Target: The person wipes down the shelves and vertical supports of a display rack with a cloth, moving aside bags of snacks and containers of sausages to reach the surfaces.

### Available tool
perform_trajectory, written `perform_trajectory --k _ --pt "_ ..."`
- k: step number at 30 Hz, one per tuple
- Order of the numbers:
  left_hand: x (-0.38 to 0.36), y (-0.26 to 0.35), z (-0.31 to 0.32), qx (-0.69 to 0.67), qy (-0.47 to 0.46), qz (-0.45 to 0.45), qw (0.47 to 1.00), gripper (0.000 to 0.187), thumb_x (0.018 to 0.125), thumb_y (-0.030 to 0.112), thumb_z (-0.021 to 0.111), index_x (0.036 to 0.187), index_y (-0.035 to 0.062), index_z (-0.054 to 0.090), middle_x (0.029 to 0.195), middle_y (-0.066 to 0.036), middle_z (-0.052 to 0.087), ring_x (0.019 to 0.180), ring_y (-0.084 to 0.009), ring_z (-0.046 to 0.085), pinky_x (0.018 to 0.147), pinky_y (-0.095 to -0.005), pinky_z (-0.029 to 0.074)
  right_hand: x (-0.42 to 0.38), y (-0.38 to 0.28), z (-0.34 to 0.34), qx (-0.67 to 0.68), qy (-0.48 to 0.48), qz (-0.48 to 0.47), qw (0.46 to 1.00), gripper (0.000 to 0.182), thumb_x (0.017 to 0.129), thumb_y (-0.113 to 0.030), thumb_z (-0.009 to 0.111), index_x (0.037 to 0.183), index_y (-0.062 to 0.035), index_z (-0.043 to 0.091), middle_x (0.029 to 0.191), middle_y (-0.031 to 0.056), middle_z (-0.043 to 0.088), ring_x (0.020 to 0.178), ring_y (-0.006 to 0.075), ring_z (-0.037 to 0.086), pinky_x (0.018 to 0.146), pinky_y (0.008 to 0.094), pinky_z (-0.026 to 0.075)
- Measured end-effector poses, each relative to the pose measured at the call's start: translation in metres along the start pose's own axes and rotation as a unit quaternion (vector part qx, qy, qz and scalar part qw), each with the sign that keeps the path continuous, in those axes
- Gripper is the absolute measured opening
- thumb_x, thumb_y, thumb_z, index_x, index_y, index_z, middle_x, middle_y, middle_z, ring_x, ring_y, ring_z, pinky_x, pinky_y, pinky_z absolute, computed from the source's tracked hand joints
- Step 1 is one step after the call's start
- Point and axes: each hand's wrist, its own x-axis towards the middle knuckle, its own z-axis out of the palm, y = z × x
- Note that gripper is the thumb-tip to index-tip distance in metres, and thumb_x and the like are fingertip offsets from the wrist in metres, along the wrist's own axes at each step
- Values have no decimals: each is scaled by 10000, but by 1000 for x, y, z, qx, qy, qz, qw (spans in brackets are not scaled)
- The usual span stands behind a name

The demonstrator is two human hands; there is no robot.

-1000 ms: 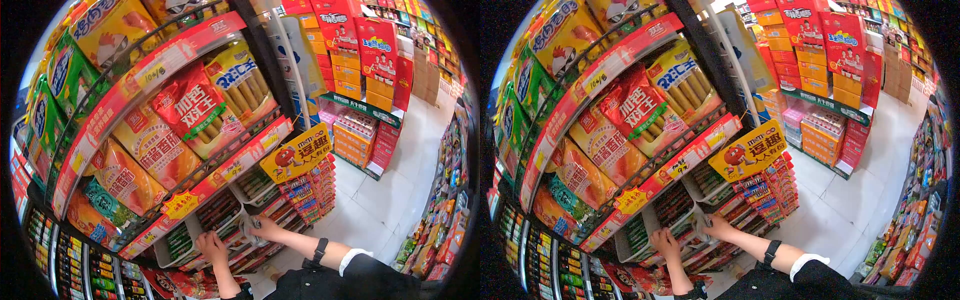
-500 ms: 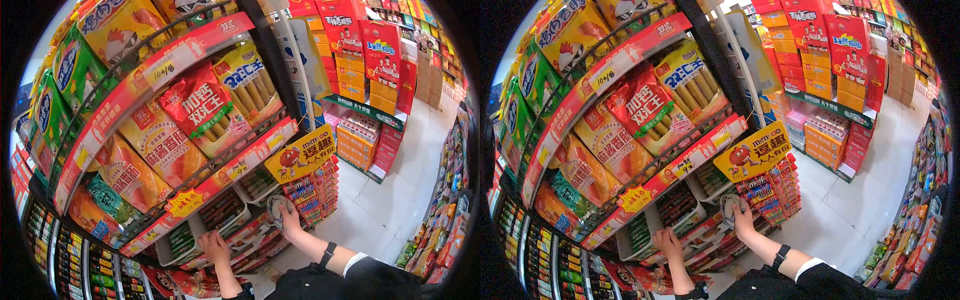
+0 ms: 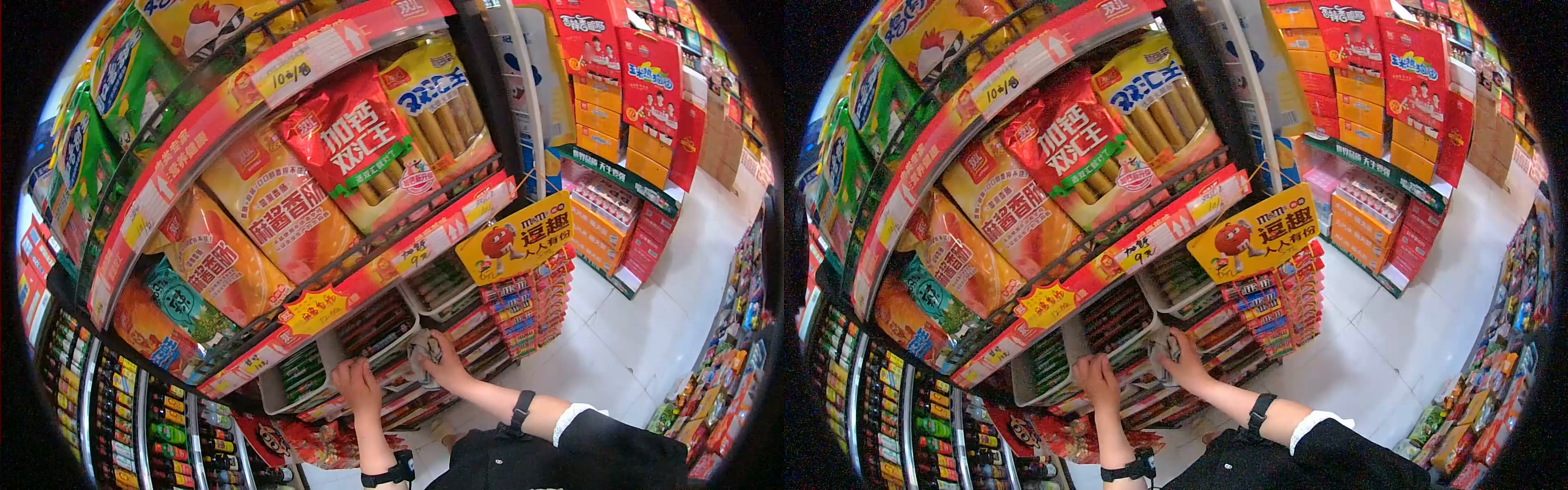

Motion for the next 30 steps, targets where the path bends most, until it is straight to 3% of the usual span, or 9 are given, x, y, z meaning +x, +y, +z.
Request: perform_trajectory --k 3,4,5,8,15,17,20,27,30 --pt "0 -1 -1 -2 -17 -9 1000 127 851 129 535 894 45 620 931 -123 522 894 -320 461 775 -415 374 -3 -5 -20 -149 -85 -47 984 638 792 -185 651 1344 -147 334 1312 241 326 1204 383 387 984 390 357" --pt "0 0 0 -3 -17 -4 1000 128 854 129 535 900 43 617 929 -126 520 889 -320 462 771 -415 375 -2 2 -24 -222 -124 -45 966 657 804 -203 646 1366 -252 309 1362 204 277 1162 409 433 856 430 463" --pt "-1 0 0 -3 -18 -5 1000 128 854 129 535 900 43 617 929 -126 520 889 -320 462 771 -415 375 -3 5 -31 -221 -125 -44 966 657 804 -203 646 1366 -252 309 1362 204 277 1162 409 433 856 430 463" --pt "0 2 0 2 -16 -8 1000 127 858 128 534 909 42 613 929 -129 516 896 -321 462 768 -422 377 -5 9 -52 -370 -113 -172 906 812 663 -79 709 1353 -270 326 1278 177 373 1060 374 507 750 405 503" --pt "-2 1 3 14 -14 -19 1000 127 860 153 525 893 63 608 936 -133 509 896 -327 462 775 -430 371 -13 31 -58 -227 12 -53 972 682 659 -23 669 1261 -144 374 1192 171 398 1043 389 479 831 410 461" --pt "-2 1 5 9 -3 -16 1000 125 860 156 522 886 68 607 935 -133 509 893 -329 462 774 -432 370 -10 48 -60 -149 101 -81 980 617 670 -16 652 1220 -87 383 1150 180 395 1098 383 426 946 390 371" --pt "-1 0 6 23 -12 -17 1000 112 858 143 516 884 69 597 934 -134 507 888 -334 461 771 -439 367 -5 75 -59 -89 124 -57 987 637 692 -24 646 1250 -49 339 1198 201 380 1167 375 369 1011 374 284" --pt "-2 0 10 33 3 -12 999 103 827 121 533 889 55 581 943 -142 509 884 -346 457 762 -448 358 -9 62 -31 -109 34 18 993 707 751 -101 643 1296 45 217 1277 253 326 1218 407 319 1024 405 272" --pt "-2 0 9 23 7 -26 999 108 815 123 544 892 61 586 964 -149 515 902 -349 462 767 -455 362 -16 50 -8 -177 -59 -40 982 688 755 -74 614 1293 35 199 1245 267 359 1191 398 377 1001 398 304"
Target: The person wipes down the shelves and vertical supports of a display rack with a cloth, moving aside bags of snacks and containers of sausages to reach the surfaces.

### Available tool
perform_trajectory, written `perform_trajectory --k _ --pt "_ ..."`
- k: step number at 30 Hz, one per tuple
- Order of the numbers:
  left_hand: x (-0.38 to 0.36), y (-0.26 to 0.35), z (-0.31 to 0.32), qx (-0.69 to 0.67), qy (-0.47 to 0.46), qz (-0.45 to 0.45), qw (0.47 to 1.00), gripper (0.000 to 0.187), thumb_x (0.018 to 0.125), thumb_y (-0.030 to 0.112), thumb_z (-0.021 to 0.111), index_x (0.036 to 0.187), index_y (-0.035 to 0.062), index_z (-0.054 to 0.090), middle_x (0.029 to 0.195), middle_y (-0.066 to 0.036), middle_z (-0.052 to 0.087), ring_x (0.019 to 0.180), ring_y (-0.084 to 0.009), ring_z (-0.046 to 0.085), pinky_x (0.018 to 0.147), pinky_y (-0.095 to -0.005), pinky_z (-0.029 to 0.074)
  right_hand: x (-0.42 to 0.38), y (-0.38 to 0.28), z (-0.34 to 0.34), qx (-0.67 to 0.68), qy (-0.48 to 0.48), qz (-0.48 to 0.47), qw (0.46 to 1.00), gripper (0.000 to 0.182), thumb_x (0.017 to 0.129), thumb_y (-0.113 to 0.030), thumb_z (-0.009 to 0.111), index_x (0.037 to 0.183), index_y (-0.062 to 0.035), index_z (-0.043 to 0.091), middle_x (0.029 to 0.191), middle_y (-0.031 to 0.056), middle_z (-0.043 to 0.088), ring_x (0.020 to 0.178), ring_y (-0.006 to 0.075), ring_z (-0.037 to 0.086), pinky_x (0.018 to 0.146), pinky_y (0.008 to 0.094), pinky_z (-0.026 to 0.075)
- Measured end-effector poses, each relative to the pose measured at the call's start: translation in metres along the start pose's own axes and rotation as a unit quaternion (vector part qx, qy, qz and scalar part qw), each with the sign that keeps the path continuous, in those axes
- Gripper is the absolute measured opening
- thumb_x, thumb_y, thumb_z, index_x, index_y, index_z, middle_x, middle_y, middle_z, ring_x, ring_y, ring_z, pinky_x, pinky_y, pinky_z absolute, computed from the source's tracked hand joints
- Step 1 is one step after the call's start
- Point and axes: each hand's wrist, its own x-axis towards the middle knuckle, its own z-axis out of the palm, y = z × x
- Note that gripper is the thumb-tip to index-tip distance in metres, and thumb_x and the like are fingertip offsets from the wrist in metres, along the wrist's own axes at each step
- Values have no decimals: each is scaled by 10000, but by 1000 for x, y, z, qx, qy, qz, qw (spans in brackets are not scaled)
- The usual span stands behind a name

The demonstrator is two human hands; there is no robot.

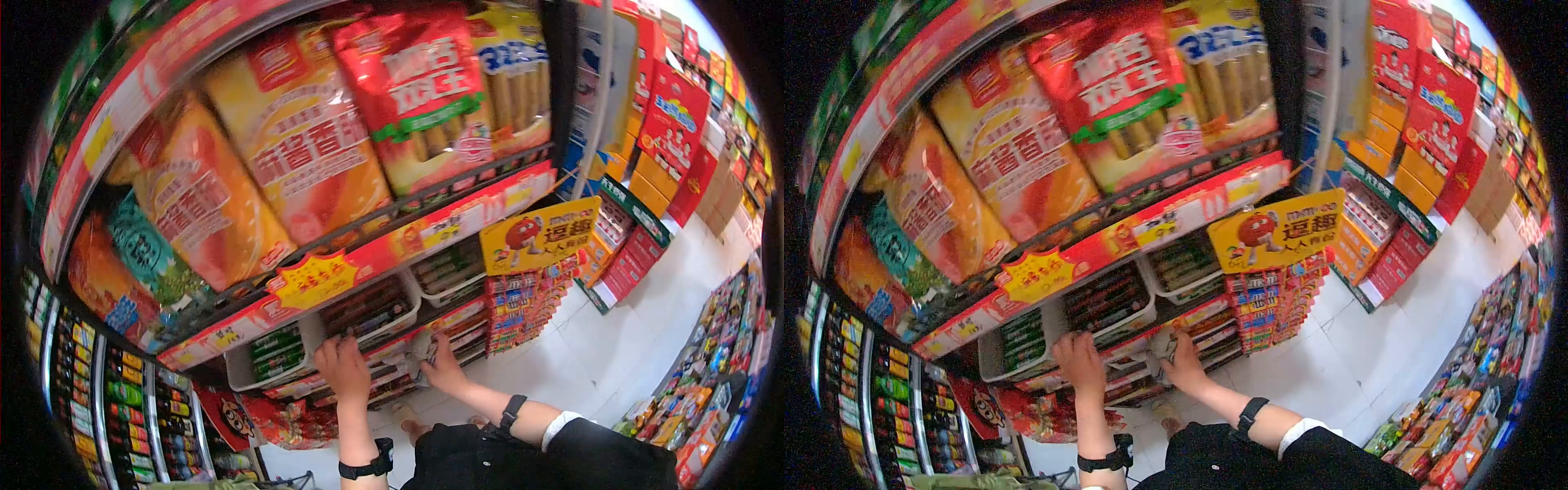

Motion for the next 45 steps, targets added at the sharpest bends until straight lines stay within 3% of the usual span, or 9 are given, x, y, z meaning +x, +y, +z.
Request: perform_trajectory --k 4,9,20,22,24,31,36,40,45 --pt "0 3 -1 24 -47 -31 998 130 794 157 567 903 99 607 973 -136 539 918 -341 483 788 -467 375 -7 -7 49 26 -1 1 1000 668 739 -39 611 1263 37 204 1197 277 375 1131 392 432 964 399 338" --pt "0 2 -3 35 -63 -51 996 165 728 146 572 886 108 604 945 -88 549 890 -299 501 775 -446 396 -10 -24 96 23 -185 8 982 637 729 -82 646 1219 60 264 1201 286 340 1130 433 384 955 445 333" --pt "4 -1 -8 -43 29 5 999 183 707 114 568 887 86 587 935 -62 551 843 -246 514 749 -359 421 -23 -68 204 -78 -177 -79 978 657 741 -131 644 1236 33 244 1169 234 405 1142 337 406 991 362 298" --pt "3 -3 -8 -48 20 12 999 186 708 116 566 890 87 588 940 -60 553 839 -244 514 753 -358 420 -24 -82 206 76 -205 -36 975 625 757 -145 637 1231 29 269 1176 220 417 1162 308 395 1009 354 275" --pt "1 -5 -6 -41 1 11 999 184 720 121 558 897 90 596 949 -65 562 845 -250 519 761 -360 422 -22 -70 205 88 -181 -54 978 601 765 -138 630 1231 20 286 1182 211 419 1155 295 402 1006 353 282" --pt "2 -3 -7 -35 -27 -17 999 157 740 153 586 886 101 615 953 -74 578 886 -274 525 784 -414 418 2 -13 104 109 -151 -98 978 496 754 -31 583 1175 -23 322 1133 231 434 1091 366 454 928 410 359" --pt "2 -3 -5 -39 -18 9 999 116 750 137 579 858 103 603 927 -79 563 886 -287 510 760 -415 407 0 -7 17 70 53 18 996 304 813 -58 557 1058 -40 378 996 118 477 991 227 463 878 326 363" --pt "1 -5 -4 -39 -14 27 999 128 793 125 583 915 89 597 933 -109 532 876 -321 477 756 -429 378 -1 31 -14 78 165 50 982 279 855 -95 537 1083 -68 379 962 92 478 938 186 460 834 304 380" --pt "1 -4 -3 -29 2 43 999 118 821 128 551 919 77 590 932 -117 527 888 -324 467 769 -423 373 -13 31 -59 157 156 158 962 290 855 -96 535 1104 -68 388 972 106 499 929 208 493 827 320 401"
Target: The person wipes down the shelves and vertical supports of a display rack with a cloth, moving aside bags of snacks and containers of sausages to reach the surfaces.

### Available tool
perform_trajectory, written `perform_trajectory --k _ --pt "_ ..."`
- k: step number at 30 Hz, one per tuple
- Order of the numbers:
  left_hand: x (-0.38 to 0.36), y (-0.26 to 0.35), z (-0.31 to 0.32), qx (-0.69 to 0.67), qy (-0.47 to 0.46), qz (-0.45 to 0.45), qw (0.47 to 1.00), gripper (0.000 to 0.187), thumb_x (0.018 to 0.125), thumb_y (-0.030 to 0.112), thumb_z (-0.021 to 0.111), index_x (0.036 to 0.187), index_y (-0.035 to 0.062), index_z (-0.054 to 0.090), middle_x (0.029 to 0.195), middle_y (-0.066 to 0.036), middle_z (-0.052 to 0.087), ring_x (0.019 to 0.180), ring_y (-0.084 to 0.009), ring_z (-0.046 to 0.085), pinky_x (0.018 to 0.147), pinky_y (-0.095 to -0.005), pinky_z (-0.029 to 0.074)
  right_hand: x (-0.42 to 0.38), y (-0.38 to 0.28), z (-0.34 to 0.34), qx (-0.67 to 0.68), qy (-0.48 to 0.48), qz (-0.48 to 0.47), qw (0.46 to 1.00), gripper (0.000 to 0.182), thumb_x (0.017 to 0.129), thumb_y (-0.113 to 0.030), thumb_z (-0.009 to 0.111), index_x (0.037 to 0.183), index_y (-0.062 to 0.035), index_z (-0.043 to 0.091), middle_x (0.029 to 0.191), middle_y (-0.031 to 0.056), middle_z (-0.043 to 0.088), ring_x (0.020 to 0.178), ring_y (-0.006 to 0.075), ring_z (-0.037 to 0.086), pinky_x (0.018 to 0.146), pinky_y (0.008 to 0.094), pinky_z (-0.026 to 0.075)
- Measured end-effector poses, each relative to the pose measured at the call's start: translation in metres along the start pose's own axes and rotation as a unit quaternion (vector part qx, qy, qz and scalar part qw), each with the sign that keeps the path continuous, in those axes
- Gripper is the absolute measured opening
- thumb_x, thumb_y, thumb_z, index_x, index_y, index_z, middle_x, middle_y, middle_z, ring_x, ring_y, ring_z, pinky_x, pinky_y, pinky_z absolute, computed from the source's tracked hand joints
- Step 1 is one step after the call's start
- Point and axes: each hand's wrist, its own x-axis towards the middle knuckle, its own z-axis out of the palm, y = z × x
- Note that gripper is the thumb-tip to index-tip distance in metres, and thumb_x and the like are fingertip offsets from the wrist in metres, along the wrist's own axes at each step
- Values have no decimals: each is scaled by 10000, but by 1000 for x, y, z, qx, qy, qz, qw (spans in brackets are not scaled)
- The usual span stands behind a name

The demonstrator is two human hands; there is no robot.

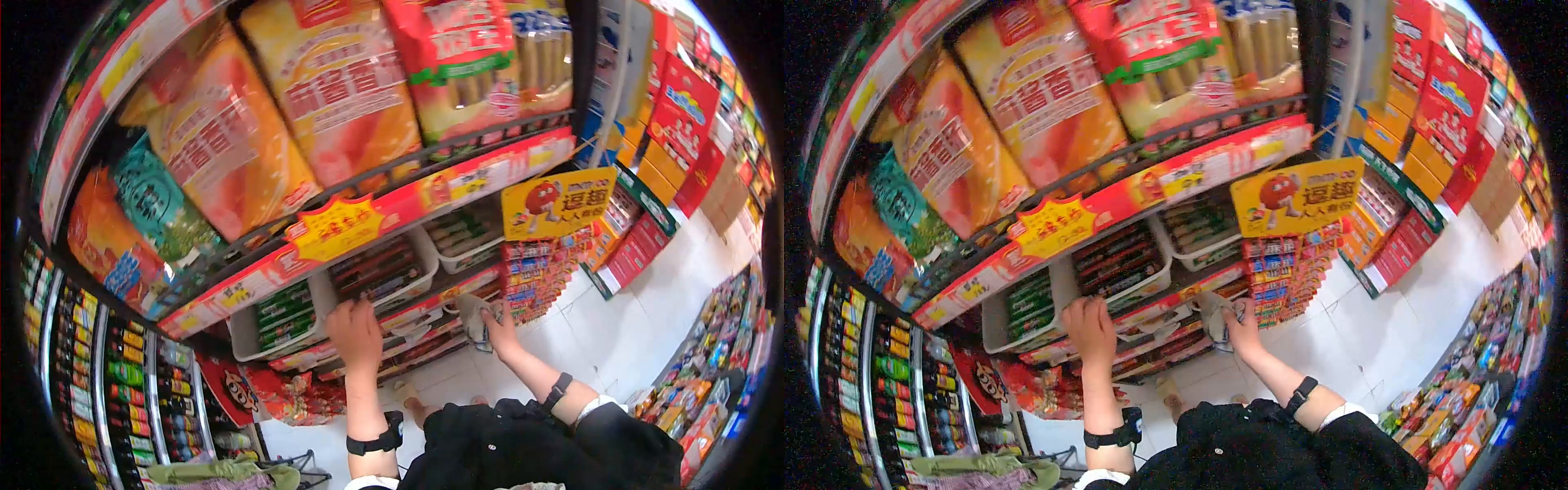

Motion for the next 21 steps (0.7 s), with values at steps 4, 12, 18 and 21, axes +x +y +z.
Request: perform_trajectory --k 4,12,18,21 --pt "0 0 2 6 3 -12 1000 113 847 135 531 907 72 603 927 -105 528 891 -319 465 777 -418 368 14 60 -27 65 18 123 990 316 866 -87 510 1159 -86 390 997 104 529 954 183 523 761 361 460" --pt "5 5 -5 29 -15 4 999 134 874 138 493 895 53 595 916 -109 525 874 -312 461 753 -417 368 23 121 -26 459 -15 353 815 371 893 -73 474 1230 -221 426 1198 33 518 1096 241 502 891 570 370" --pt "5 3 -6 22 -38 -10 999 120 856 131 510 899 62 599 922 -108 521 883 -316 458 762 -416 365 31 80 21 492 44 317 810 412 839 -23 532 1218 -161 449 1211 77 509 1144 240 470 917 502 389" --pt "6 3 -5 36 -42 -17 998 118 835 127 532 907 69 604 927 -108 520 891 -319 461 770 -419 368 30 79 44 496 50 332 801 466 810 18 548 1217 -182 441 1206 77 500 1143 240 467 881 525 396"
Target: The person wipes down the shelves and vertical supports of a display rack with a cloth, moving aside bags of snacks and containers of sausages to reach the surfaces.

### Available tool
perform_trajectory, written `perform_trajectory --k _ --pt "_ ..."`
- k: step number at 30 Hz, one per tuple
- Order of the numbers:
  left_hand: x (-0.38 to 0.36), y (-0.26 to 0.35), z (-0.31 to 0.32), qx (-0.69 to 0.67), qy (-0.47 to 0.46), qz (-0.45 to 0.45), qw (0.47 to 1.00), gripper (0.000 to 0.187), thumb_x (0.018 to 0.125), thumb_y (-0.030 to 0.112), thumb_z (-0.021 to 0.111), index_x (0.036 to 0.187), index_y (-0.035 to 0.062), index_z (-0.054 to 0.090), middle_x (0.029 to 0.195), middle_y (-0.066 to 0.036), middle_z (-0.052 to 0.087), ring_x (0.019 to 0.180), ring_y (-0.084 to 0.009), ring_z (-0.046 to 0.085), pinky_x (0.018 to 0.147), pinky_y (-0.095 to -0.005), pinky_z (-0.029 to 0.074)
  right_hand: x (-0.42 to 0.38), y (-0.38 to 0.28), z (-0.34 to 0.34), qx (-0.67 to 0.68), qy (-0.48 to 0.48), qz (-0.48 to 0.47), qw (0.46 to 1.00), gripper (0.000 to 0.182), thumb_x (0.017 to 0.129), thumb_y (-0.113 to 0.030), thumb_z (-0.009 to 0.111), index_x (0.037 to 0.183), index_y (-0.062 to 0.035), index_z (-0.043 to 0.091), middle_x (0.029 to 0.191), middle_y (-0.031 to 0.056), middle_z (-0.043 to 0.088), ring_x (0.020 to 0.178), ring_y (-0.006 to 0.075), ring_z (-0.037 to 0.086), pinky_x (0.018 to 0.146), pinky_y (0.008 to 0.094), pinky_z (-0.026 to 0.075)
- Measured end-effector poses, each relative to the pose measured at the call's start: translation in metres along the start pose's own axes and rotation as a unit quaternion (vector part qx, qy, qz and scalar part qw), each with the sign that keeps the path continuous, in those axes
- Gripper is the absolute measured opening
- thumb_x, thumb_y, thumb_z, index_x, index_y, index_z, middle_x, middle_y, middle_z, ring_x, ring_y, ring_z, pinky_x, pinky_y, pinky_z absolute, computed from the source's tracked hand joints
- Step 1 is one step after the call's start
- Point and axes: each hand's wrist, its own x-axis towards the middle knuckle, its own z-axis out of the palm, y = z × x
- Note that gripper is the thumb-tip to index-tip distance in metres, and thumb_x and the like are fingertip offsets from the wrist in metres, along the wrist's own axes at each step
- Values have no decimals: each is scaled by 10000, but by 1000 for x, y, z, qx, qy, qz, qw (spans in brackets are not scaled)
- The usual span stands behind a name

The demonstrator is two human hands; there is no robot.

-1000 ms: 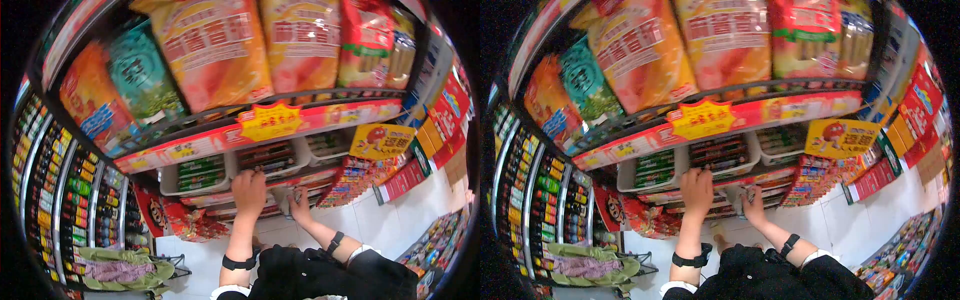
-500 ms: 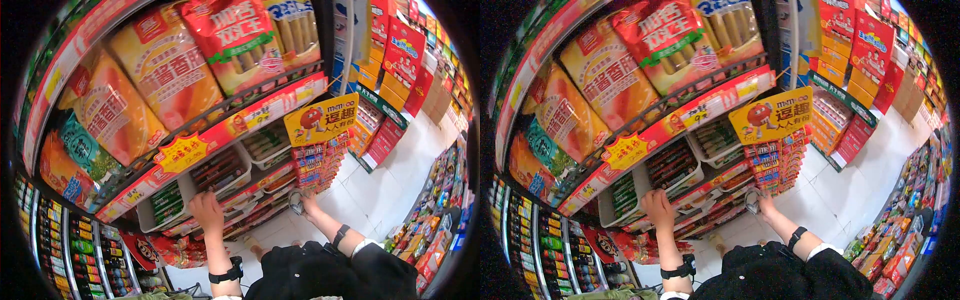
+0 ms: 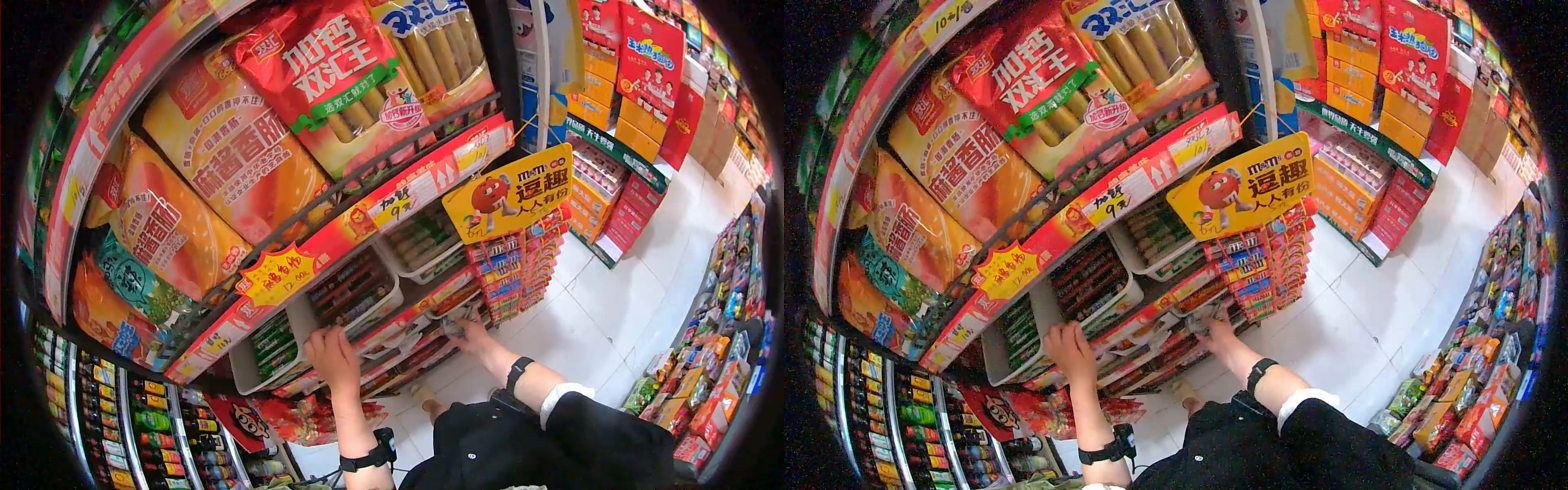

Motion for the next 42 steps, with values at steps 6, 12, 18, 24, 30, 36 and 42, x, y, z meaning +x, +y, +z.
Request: perform_trajectory --k 6,12,18,24,30,36,42 --pt "-1 0 -3 -12 -3 8 1000 113 840 138 532 903 78 605 927 -107 517 888 -318 458 767 -423 364 4 4 -3 -10 -3 45 999 465 810 54 527 1191 -198 441 1173 63 517 1082 250 511 828 533 418" --pt "-2 -1 -2 -8 4 4 1000 116 843 145 536 905 75 605 937 -107 526 901 -321 463 771 -424 363 -12 -10 6 -4 -32 22 999 371 817 19 544 1150 -132 478 1170 51 515 1071 245 520 834 508 465" --pt "-2 -3 -1 0 -4 0 1000 134 838 149 541 926 76 612 944 -107 530 906 -319 466 783 -421 372 29 42 -14 -171 31 0 985 427 835 6 513 1210 -163 399 1146 87 518 1027 281 536 784 510 496" --pt "-1 3 -4 -15 11 -8 1000 143 862 159 526 896 59 622 901 -113 530 870 -314 466 770 -416 366 12 72 -19 -183 -21 171 968 523 843 -28 550 1298 -176 342 1233 104 461 1084 274 496 801 485 493" --pt "-3 -2 -1 -18 5 -7 1000 142 859 162 533 914 62 618 909 -106 535 880 -309 469 779 -421 367 -13 76 2 -242 0 151 958 578 813 18 541 1305 -225 360 1140 75 548 1055 276 535 768 511 471" --pt "-2 -1 -5 -40 -6 -17 999 135 851 130 530 939 62 606 935 -118 541 908 -316 470 811 -416 365 81 111 -95 -607 -332 -146 707 656 789 29 544 1346 -246 332 1184 74 513 1103 263 506 791 519 467" --pt "-20 19 -19 -116 57 -23 991 178 782 19 533 947 45 596 952 -137 564 923 -317 494 818 -415 376 34 33 -67 -477 -79 174 858 539 759 -26 582 1260 -168 445 1147 65 538 1045 216 537 749 417 515"
